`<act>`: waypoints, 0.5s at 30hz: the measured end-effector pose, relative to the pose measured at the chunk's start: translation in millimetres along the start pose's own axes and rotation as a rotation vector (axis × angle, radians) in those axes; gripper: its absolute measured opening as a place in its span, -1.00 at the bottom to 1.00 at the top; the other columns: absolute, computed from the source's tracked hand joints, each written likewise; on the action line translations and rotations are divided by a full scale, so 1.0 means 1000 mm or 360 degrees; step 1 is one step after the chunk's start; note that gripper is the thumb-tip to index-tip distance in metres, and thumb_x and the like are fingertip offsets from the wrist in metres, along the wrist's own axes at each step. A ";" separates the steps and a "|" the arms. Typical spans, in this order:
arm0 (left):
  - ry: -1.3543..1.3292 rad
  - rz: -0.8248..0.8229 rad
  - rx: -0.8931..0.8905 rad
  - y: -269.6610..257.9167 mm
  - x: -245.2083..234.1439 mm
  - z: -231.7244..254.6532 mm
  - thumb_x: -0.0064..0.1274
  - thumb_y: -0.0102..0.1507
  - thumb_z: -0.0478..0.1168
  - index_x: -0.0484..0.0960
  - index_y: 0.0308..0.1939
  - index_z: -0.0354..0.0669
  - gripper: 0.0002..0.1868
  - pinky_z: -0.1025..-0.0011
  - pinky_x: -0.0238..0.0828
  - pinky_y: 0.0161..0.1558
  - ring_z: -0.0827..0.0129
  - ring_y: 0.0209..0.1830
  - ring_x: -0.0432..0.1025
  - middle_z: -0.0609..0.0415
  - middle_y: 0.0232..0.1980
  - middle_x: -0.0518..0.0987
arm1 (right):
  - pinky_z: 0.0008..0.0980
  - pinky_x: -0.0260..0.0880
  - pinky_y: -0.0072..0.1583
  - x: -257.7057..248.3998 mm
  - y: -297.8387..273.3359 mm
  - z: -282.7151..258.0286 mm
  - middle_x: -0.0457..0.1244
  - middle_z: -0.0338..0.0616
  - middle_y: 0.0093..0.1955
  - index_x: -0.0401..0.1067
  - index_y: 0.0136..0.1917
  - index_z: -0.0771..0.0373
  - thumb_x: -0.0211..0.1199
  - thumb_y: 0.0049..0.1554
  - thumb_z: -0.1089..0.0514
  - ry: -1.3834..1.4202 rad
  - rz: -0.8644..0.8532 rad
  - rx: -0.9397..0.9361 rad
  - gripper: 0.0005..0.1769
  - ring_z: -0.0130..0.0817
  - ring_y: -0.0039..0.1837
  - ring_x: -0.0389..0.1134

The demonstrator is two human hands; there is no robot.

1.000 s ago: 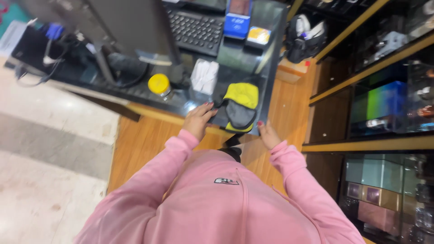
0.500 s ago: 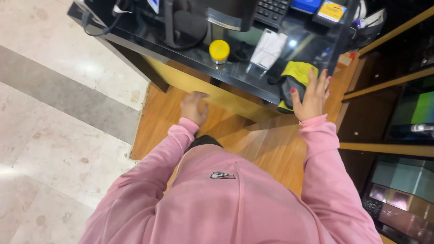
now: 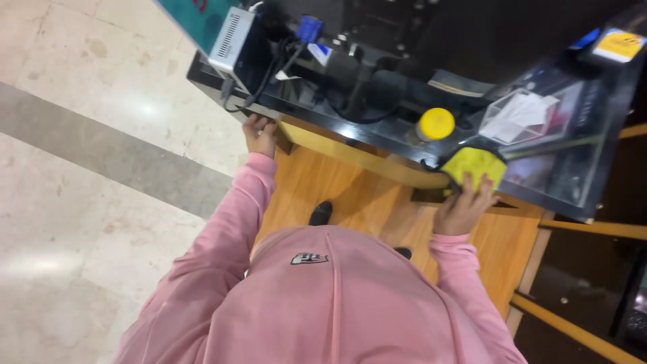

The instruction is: Cleaning a computer workstation including the keyboard, monitor, and desk surface.

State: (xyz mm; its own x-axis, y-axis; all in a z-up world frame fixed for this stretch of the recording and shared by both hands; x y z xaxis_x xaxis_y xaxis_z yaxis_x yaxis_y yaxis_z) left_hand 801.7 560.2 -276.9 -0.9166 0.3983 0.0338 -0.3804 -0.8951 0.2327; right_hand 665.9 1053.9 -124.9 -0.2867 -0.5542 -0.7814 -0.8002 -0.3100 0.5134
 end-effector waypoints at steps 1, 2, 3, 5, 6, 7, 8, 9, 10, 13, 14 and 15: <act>0.0013 -0.0011 -0.0011 -0.001 -0.012 0.000 0.22 0.25 -0.40 0.25 0.30 -0.29 -0.39 0.38 0.44 0.11 0.32 0.12 0.43 -0.05 0.13 0.48 | 0.40 -0.29 0.61 0.012 -0.014 -0.021 0.01 0.30 0.64 0.26 0.58 0.20 0.16 0.25 0.35 -0.0002 -0.0013 0.0015 -0.37 0.36 0.67 -0.01; -0.0178 -0.0141 -0.0473 0.007 -0.011 -0.006 0.13 0.29 -0.35 0.30 0.14 -0.26 -0.59 0.34 0.36 -0.14 0.32 -0.10 0.41 0.00 -0.08 0.47 | 0.36 -0.20 0.60 0.028 -0.016 -0.041 0.08 0.23 0.53 0.31 0.50 0.18 0.20 0.21 0.36 0.0125 0.0021 -0.0101 -0.41 0.27 0.59 0.07; -0.0370 -0.0291 -0.0927 0.013 -0.010 -0.011 0.04 0.33 -0.30 0.35 -0.02 -0.22 -0.78 0.30 0.29 -0.39 0.31 -0.32 0.40 0.06 -0.29 0.46 | 0.32 -0.11 0.58 0.043 -0.019 -0.061 0.15 0.16 0.41 0.36 0.42 0.16 0.24 0.16 0.37 0.0251 0.0054 -0.0218 -0.44 0.18 0.51 0.15; -0.0562 -0.0588 -0.1297 -0.019 -0.005 0.045 0.07 0.34 -0.24 0.37 0.03 -0.18 -0.75 0.32 0.34 -0.41 0.33 -0.34 0.39 0.08 -0.29 0.44 | 0.16 0.03 0.52 0.067 -0.023 -0.109 0.19 0.16 0.38 0.38 0.38 0.18 0.19 0.12 0.41 0.0494 -0.0158 -0.0249 -0.45 0.18 0.46 0.19; -0.0745 -0.0898 -0.1640 -0.036 -0.003 0.075 0.09 0.34 -0.19 0.39 0.08 -0.13 -0.70 0.34 0.39 -0.43 0.35 -0.36 0.38 0.11 -0.29 0.42 | 0.00 0.17 0.45 0.082 -0.027 -0.135 0.22 0.16 0.34 0.40 0.34 0.21 0.15 0.08 0.45 0.0749 -0.0365 -0.0268 -0.45 0.18 0.40 0.23; -0.0758 -0.0874 -0.1638 -0.043 0.005 0.116 0.09 0.34 -0.19 0.39 0.08 -0.13 -0.70 0.34 0.39 -0.43 0.35 -0.36 0.38 0.11 -0.29 0.42 | 0.00 0.17 0.45 0.087 -0.010 -0.161 0.22 0.16 0.34 0.40 0.34 0.21 0.15 0.08 0.45 0.0754 -0.0380 -0.0287 -0.45 0.18 0.40 0.23; -0.0548 -0.0871 -0.1886 -0.054 0.009 0.155 0.03 0.30 -0.15 0.37 0.14 0.08 -0.65 0.30 0.47 -0.34 0.35 -0.24 0.44 0.18 -0.16 0.47 | -0.04 0.21 0.44 0.094 0.002 -0.191 0.23 0.14 0.35 0.33 0.40 0.24 0.17 0.13 0.40 0.1071 -0.0652 -0.0313 -0.45 0.13 0.41 0.25; -0.0333 -0.0856 -0.2128 -0.064 0.014 0.195 -0.02 0.25 -0.10 0.35 0.21 0.28 -0.58 0.26 0.55 -0.25 0.35 -0.11 0.50 0.26 -0.04 0.51 | -0.08 0.26 0.43 0.100 0.012 -0.221 0.24 0.11 0.37 0.26 0.45 0.28 0.19 0.18 0.34 0.1385 -0.0927 -0.0334 -0.44 0.09 0.41 0.28; -0.0340 -0.0839 -0.2130 -0.070 0.006 0.164 -0.02 0.25 -0.10 0.35 0.21 0.28 -0.58 0.26 0.55 -0.25 0.35 -0.11 0.50 0.26 -0.04 0.51 | -0.08 0.26 0.43 0.097 0.021 -0.241 0.24 0.11 0.37 0.26 0.45 0.28 0.19 0.18 0.34 0.1390 -0.0941 -0.0344 -0.44 0.09 0.41 0.28; -0.0994 -0.0456 -0.1466 -0.044 -0.026 0.068 0.03 0.33 -0.30 0.35 0.29 -0.10 -0.56 0.18 0.56 -0.07 0.24 0.03 0.51 0.07 0.10 0.54 | -0.03 0.19 0.43 0.099 0.045 -0.283 0.14 0.24 0.43 0.14 0.48 0.36 0.25 0.10 0.28 0.1556 -0.1093 -0.0570 -0.29 0.17 0.46 0.19; -0.0732 -0.0115 -0.0983 -0.021 -0.054 0.033 0.03 0.38 -0.31 0.37 0.28 -0.19 -0.61 0.19 0.57 0.01 0.20 0.06 0.51 0.01 0.13 0.55 | -0.01 0.15 0.46 0.102 0.043 -0.283 0.10 0.28 0.46 0.12 0.48 0.37 0.29 0.08 0.26 0.1488 -0.1022 -0.0633 -0.26 0.22 0.49 0.14; -0.0461 0.0215 -0.0496 0.000 -0.082 0.000 0.02 0.43 -0.32 0.40 0.28 -0.28 -0.66 0.21 0.57 0.10 0.17 0.10 0.52 -0.06 0.16 0.57 | 0.01 0.10 0.48 0.104 0.041 -0.283 0.06 0.33 0.48 0.11 0.48 0.39 0.32 0.06 0.24 0.1419 -0.0951 -0.0695 -0.22 0.26 0.51 0.10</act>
Point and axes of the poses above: each hand's wrist, its own y-axis towards the middle knuckle, its own x-axis out of the palm, z = x × y, the point moved 2 cm from there along y, towards the middle knuckle
